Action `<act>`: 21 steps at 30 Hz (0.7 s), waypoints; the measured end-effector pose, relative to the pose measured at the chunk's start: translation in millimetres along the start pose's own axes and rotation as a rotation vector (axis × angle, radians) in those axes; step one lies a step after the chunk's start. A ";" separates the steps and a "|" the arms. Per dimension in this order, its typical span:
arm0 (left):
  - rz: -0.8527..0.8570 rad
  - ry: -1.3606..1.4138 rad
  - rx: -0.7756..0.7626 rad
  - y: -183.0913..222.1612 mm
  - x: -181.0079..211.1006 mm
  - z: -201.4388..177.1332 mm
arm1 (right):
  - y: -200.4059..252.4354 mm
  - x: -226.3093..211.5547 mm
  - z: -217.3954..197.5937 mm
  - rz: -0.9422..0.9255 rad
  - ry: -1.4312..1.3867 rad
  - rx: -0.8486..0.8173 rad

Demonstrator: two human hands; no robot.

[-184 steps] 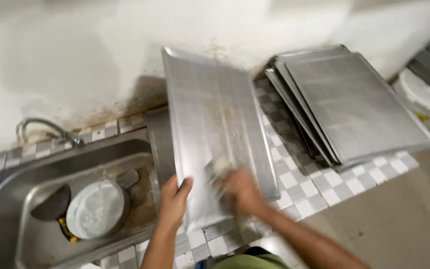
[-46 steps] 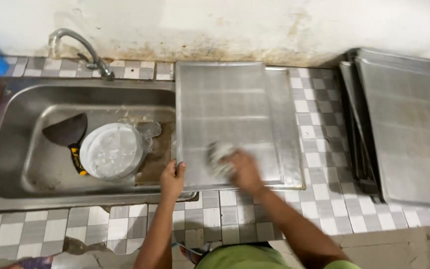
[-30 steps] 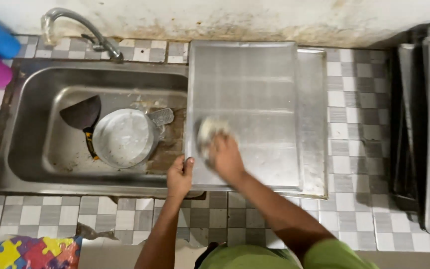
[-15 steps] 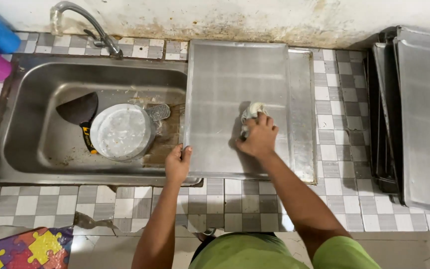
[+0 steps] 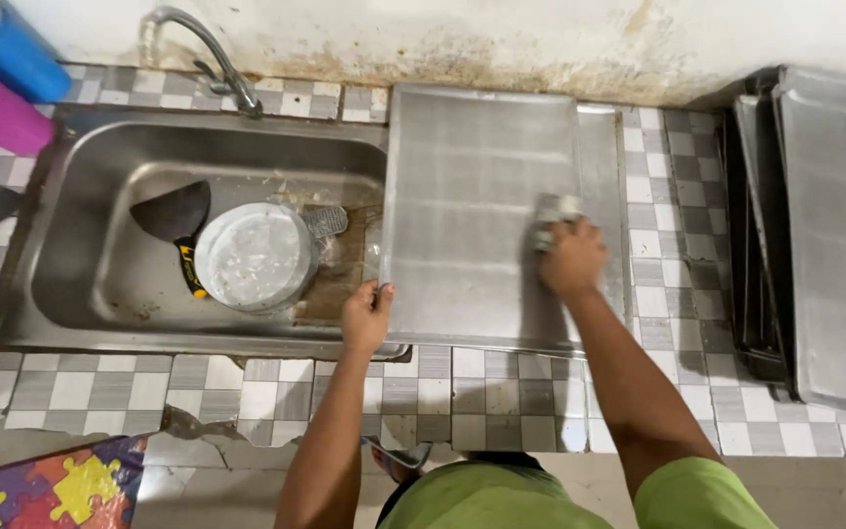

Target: The person is cleaning metal baking trays by wiping them with a cloth and then stacking them on a counter.

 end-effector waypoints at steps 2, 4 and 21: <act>-0.006 0.030 0.016 2.1 4.9 3.3 | 4.3 19.1 18.1 -0.045 -0.006 0.097; 0.006 0.060 0.025 0.8 60.6 -7.8 | 35.0 -9.8 -18.1 -0.077 -0.016 0.206; 0.271 0.472 -0.387 31.9 238.6 1.6 | 106.8 280.1 -253.1 0.299 -0.331 0.757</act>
Point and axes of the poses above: each hand's wrist, its own y-axis away from the middle knuckle, its own z-axis out of the palm, x = y × z, the point moved 6 cm from there along -y, towards the middle knuckle, and after that the axes turned 9 degrees about z, right-handed, at the moved point
